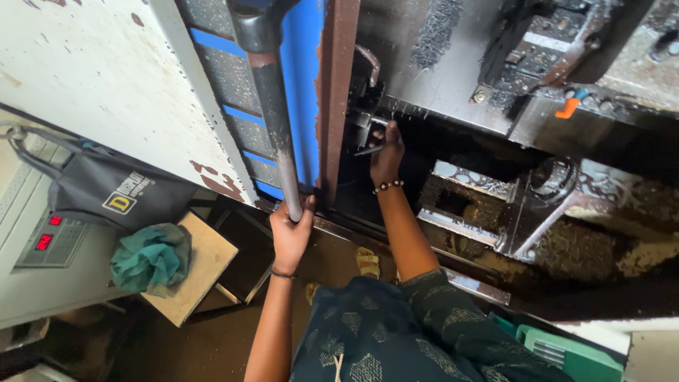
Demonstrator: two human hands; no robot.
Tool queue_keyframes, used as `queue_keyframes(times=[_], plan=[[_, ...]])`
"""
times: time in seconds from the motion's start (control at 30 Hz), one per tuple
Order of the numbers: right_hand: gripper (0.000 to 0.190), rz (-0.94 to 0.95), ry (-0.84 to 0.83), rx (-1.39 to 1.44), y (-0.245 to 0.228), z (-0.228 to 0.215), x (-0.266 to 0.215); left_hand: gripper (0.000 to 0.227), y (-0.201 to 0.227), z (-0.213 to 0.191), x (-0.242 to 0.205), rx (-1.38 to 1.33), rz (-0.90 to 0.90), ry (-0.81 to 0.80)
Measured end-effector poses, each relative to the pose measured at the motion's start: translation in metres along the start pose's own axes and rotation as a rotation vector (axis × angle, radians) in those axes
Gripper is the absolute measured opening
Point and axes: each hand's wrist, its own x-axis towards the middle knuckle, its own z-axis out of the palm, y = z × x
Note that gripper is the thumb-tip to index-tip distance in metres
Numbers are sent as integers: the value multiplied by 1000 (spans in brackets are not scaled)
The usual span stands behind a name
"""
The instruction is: The person opens the door of a blue industrial machine, removes a metal rod from the interior, and places it into a green bin. They then close the door and repeat the process with another rod. The person also briefly handles a dial indicator on a nearby table.
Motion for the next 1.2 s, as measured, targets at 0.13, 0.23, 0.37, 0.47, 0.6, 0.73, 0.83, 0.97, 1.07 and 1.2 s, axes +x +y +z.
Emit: queue_keyframes(times=[0.13, 0.23, 0.37, 0.47, 0.6, 0.73, 0.83, 0.97, 1.07, 1.2], plan=[[36, -60, -89, 271, -20, 10, -9, 17, -2, 2, 1, 28, -40, 21], [43, 2, -80, 422, -65, 10, -13, 16, -3, 3, 0, 39, -55, 45], [55, 310, 83, 327, -105, 2, -29, 14, -10, 5, -3, -22, -37, 45], [60, 306, -86, 203, -107, 0, -36, 16, -16, 7, -4, -38, -105, 61], [54, 218, -181, 36, -94, -3, -35, 17, -24, 10, -7, -64, -60, 86], [40, 125, -187, -112, -82, -3, -25, 16, -23, 13, -8, -24, -131, 128], [36, 236, -228, -6, -77, -1, -7, 21, -20, 12, -7, -28, -138, 145], [33, 415, -255, 103, -69, -5, 17, 20, -21, 15, -9, -77, -285, 162], [30, 396, -228, 71, -56, -5, 22, 26, -24, 15, -9, -75, -58, 154], [24, 262, -278, 35, -45, -3, 19, 28, -28, 14, -8, -44, -197, 179]])
